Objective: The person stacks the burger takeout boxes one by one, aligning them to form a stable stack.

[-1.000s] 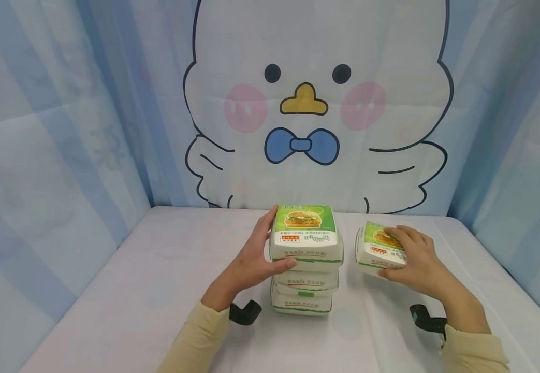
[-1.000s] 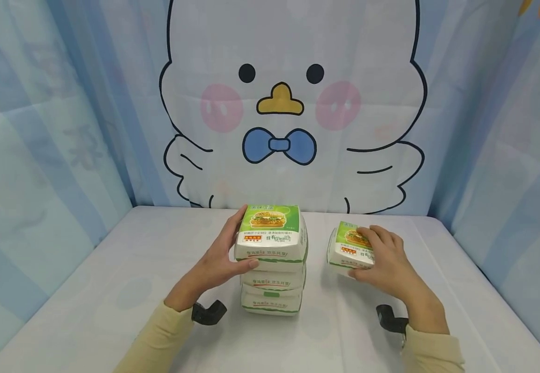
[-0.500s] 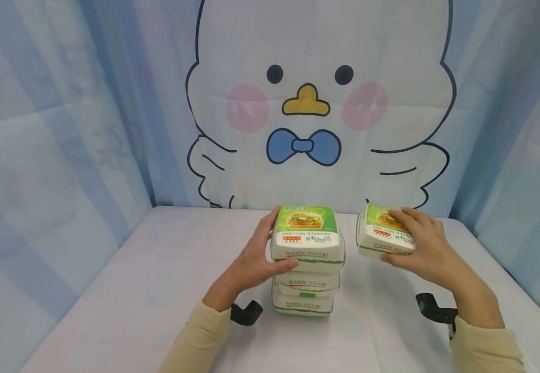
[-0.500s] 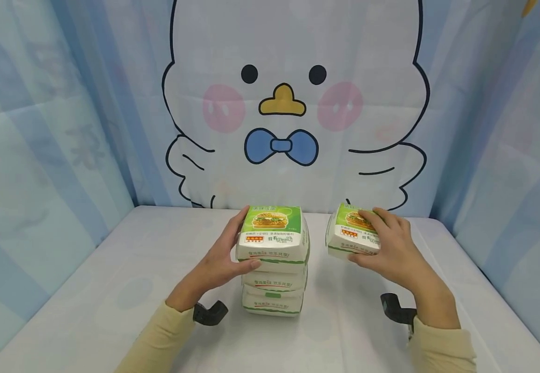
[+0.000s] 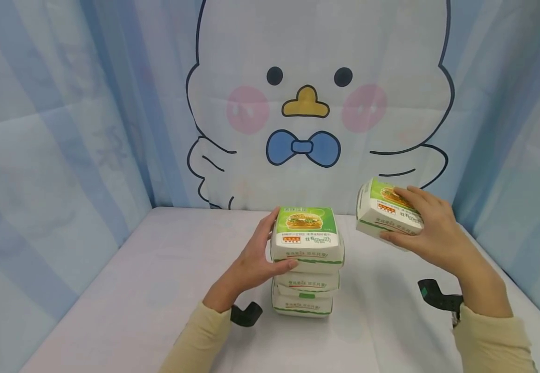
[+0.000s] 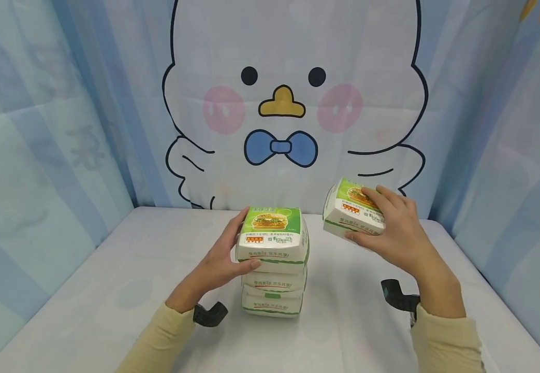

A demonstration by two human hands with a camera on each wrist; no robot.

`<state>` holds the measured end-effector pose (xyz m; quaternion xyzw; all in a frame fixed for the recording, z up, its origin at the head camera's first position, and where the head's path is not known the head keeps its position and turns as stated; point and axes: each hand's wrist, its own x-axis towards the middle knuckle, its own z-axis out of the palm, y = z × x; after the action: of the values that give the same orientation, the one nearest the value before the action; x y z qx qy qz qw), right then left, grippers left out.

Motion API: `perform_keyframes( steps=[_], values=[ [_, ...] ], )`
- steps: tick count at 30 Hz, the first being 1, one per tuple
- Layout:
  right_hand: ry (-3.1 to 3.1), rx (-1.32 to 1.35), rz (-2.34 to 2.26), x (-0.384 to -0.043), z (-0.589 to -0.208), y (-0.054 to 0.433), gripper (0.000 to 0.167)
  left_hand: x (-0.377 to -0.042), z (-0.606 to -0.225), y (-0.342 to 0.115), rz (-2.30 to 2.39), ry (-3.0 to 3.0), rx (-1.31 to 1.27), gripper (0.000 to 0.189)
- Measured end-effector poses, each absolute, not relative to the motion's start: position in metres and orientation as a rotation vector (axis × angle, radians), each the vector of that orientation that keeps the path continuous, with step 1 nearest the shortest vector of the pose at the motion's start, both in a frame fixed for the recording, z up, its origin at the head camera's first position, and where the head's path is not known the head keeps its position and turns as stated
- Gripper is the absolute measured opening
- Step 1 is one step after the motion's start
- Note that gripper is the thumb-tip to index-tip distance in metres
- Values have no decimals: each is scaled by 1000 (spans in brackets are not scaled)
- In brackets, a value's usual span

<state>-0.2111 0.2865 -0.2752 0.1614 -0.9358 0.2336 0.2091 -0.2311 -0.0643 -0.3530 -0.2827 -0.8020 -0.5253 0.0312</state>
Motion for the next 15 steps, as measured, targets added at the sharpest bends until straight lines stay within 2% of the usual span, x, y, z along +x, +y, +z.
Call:
perform_keyframes(
  steps=[15],
  values=[
    [-2547, 515, 637, -211, -239, 261, 91, -231, -352, -65, -1636, -2461, -884, 105]
  ],
)
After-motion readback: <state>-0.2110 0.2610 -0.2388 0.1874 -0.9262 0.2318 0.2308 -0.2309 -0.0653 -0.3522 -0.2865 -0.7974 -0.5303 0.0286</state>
